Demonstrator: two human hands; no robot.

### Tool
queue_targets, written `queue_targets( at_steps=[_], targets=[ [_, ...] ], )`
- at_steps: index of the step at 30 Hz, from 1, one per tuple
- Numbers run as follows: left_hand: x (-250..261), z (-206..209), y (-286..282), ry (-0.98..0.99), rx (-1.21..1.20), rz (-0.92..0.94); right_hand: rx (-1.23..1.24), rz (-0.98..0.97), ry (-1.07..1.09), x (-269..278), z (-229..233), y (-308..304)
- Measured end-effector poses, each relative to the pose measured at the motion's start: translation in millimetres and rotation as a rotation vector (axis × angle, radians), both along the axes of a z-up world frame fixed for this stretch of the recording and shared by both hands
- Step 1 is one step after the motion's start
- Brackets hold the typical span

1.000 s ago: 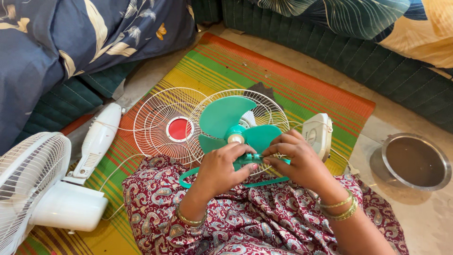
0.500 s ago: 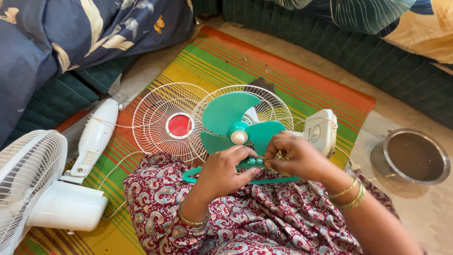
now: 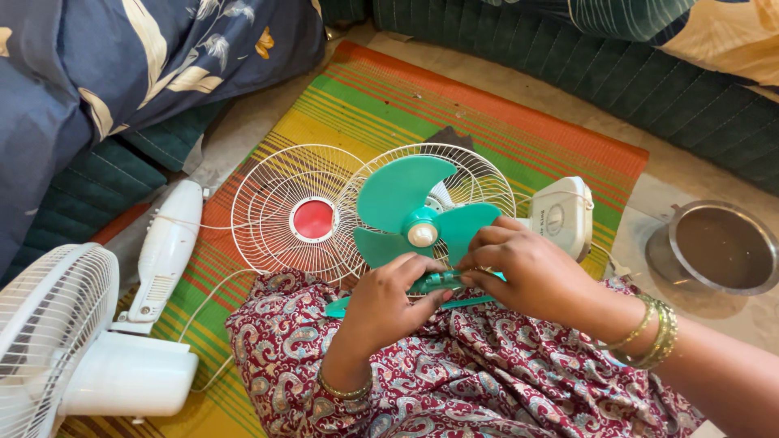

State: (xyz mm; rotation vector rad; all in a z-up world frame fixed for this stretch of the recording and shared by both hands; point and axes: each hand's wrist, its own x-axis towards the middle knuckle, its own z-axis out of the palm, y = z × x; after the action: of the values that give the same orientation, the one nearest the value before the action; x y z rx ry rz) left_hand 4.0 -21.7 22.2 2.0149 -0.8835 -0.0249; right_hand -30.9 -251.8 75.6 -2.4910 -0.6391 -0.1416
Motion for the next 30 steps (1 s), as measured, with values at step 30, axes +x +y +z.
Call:
queue_targets(
  at_steps=[30],
  targets=[
    [2,-5,13,-0.047,-0.114,0.004,-0.076,-0.034,-0.080,-5,8,27]
  ],
)
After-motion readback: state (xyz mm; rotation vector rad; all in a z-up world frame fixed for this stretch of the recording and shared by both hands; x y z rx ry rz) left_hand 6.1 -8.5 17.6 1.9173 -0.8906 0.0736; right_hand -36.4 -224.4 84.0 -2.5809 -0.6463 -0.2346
